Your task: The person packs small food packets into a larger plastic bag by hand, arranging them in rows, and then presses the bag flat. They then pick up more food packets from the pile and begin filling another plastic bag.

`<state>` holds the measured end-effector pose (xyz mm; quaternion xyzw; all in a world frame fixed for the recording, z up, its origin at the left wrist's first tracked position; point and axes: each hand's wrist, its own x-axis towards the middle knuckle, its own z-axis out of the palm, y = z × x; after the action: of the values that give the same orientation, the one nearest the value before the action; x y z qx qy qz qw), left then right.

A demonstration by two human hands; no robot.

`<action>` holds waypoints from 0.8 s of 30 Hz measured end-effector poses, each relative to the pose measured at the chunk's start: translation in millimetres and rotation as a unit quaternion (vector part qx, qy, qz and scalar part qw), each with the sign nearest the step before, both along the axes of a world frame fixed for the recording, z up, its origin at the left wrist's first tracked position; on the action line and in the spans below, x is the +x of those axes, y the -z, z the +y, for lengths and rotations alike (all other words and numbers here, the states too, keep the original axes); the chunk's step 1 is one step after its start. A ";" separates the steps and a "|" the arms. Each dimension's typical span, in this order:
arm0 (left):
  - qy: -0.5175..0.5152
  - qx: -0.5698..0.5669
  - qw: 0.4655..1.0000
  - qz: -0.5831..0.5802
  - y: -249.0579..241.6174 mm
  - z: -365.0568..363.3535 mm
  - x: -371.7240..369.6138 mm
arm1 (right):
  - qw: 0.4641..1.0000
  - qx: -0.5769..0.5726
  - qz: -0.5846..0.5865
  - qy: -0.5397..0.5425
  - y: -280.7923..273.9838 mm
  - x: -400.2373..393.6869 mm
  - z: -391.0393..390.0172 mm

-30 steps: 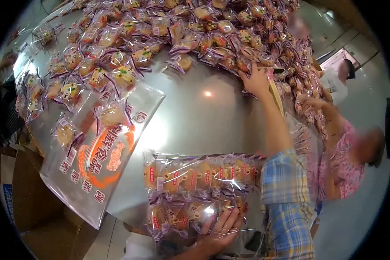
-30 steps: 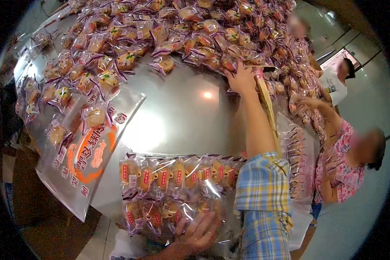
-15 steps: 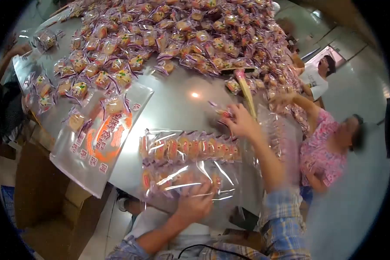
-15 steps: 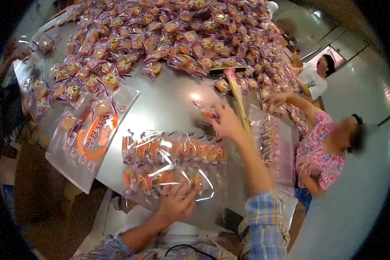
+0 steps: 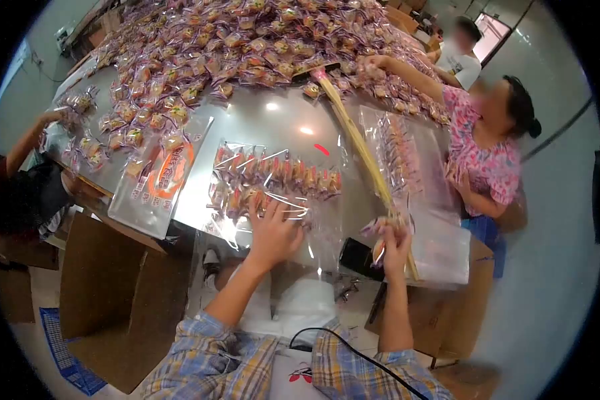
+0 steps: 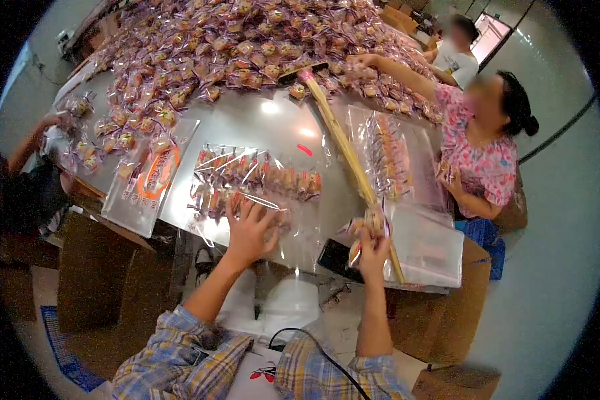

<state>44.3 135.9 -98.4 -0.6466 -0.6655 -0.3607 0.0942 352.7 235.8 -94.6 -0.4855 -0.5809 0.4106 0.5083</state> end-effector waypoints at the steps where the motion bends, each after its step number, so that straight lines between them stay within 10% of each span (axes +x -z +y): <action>1: 0.007 0.002 1.000 0.000 -7.8 -2.8 2.6 | 0.997 -0.041 0.058 -0.003 -17.9 -1.2 -31.5; 7: -0.018 0.007 0.998 0.055 12.6 -0.8 8.3 | 0.910 -0.248 0.328 -0.051 12.9 48.1 -123.0; 24: -0.011 -0.013 1.000 -0.017 -13.7 -64.2 35.5 | 0.923 -0.264 0.231 -0.160 19.3 66.2 -187.2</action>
<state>79.7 71.7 -84.6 -0.6342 -0.6786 -0.3622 0.0786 418.9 48.7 -113.8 -0.3942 -0.3880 0.7257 0.4093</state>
